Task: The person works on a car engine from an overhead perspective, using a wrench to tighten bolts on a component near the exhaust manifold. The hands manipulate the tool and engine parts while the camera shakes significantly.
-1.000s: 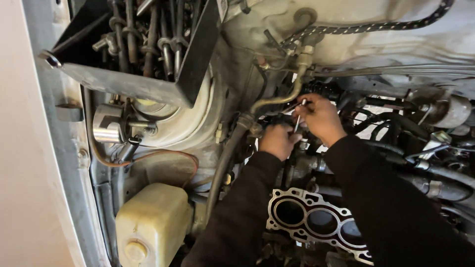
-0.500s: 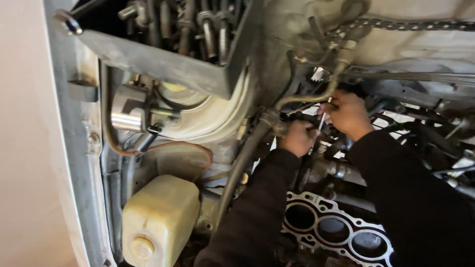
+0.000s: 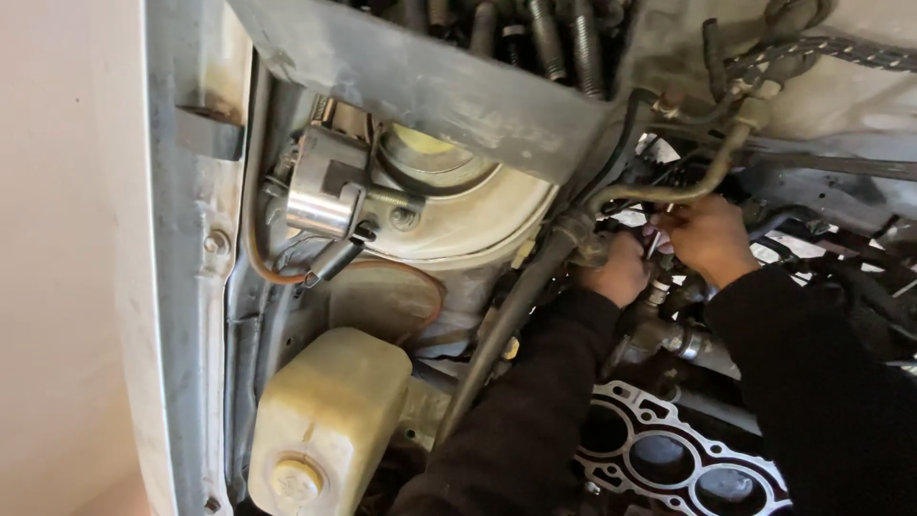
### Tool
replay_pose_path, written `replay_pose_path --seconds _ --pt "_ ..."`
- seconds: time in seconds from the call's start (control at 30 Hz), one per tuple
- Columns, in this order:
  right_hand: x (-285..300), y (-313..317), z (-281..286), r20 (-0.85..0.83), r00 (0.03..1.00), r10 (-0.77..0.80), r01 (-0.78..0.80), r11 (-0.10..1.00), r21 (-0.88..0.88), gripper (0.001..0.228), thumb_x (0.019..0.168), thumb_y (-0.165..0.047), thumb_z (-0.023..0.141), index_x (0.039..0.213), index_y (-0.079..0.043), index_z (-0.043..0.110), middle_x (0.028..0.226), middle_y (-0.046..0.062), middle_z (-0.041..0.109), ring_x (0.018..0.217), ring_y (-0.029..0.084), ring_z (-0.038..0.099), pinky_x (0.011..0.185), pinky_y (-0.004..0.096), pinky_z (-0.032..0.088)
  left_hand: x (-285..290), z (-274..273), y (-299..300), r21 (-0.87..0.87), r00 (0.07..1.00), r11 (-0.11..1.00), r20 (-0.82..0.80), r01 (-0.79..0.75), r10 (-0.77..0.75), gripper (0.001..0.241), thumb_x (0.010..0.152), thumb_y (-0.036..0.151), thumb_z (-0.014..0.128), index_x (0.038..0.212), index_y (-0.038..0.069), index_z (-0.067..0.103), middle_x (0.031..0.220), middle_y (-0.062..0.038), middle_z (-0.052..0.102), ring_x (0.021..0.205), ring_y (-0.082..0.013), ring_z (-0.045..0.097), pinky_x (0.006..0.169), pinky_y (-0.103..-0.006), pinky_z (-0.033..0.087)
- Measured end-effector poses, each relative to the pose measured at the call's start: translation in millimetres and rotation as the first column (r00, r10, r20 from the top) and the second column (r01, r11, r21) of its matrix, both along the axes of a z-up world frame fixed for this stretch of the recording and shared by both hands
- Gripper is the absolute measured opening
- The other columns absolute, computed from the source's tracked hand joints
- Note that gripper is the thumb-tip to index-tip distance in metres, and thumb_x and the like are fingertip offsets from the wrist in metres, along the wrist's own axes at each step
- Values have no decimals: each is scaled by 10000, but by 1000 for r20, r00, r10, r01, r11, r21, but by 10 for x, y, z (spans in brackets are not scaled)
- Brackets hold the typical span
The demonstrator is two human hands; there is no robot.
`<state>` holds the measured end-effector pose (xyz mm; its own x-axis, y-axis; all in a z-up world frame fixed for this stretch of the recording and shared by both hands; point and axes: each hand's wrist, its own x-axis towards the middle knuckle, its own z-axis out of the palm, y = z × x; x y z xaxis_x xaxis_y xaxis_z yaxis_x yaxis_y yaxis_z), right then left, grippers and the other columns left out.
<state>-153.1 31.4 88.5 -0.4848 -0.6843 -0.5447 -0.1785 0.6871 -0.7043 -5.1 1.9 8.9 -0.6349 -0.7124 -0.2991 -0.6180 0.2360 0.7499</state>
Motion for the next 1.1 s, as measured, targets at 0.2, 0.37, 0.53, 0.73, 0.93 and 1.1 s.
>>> replay_pose_path --seconds 0.2,0.37,0.53,0.73,0.93,1.1 --pt "-19 17 -22 100 994 -49 49 999 -2 148 955 -37 687 1086 20 724 917 126 765 746 202 748 628 352 613 -61 303 -49 284 975 933 92 -222 204 194 868 176 636 887 14 742 920 -207 772 877 -379 738 788 -519 563" --pt "-87 47 -76 182 980 -78 77 997 14 156 931 -31 695 1079 16 712 910 123 760 739 180 734 611 342 617 -54 541 -97 -120 965 988 253 102 -69 197 800 127 660 935 26 763 981 -222 749 924 -426 720 823 -563 554" --pt "-3 41 299 21 1000 12 -12 1000 16 281 913 -169 834 923 98 747 790 127 751 670 196 719 567 326 559 -68 799 -163 -51 940 989 321 137 -113 185 761 135 684 892 45 777 976 -219 749 922 -424 723 819 -559 565" --pt "-223 164 -289 322 945 -56 93 991 -99 242 852 -173 771 1044 -29 743 817 21 758 683 91 696 595 257 557 -115 682 -138 -48 910 975 372 215 -182 141 815 171 681 871 76 768 968 -201 752 906 -408 727 826 -550 573" --pt "-55 113 97 131 988 -79 92 992 -91 233 886 -94 783 1087 22 756 896 91 768 747 166 706 632 302 549 -104 333 -89 -108 925 952 291 288 -246 127 746 181 734 772 59 758 920 -182 755 944 -379 713 823 -515 574" --pt "-209 169 -216 245 962 -123 153 982 -107 214 921 -84 776 1097 32 743 897 136 761 741 198 708 647 313 565 -111 606 -108 -82 913 965 353 249 -206 161 766 207 756 832 61 762 947 -209 744 911 -396 720 829 -526 570"
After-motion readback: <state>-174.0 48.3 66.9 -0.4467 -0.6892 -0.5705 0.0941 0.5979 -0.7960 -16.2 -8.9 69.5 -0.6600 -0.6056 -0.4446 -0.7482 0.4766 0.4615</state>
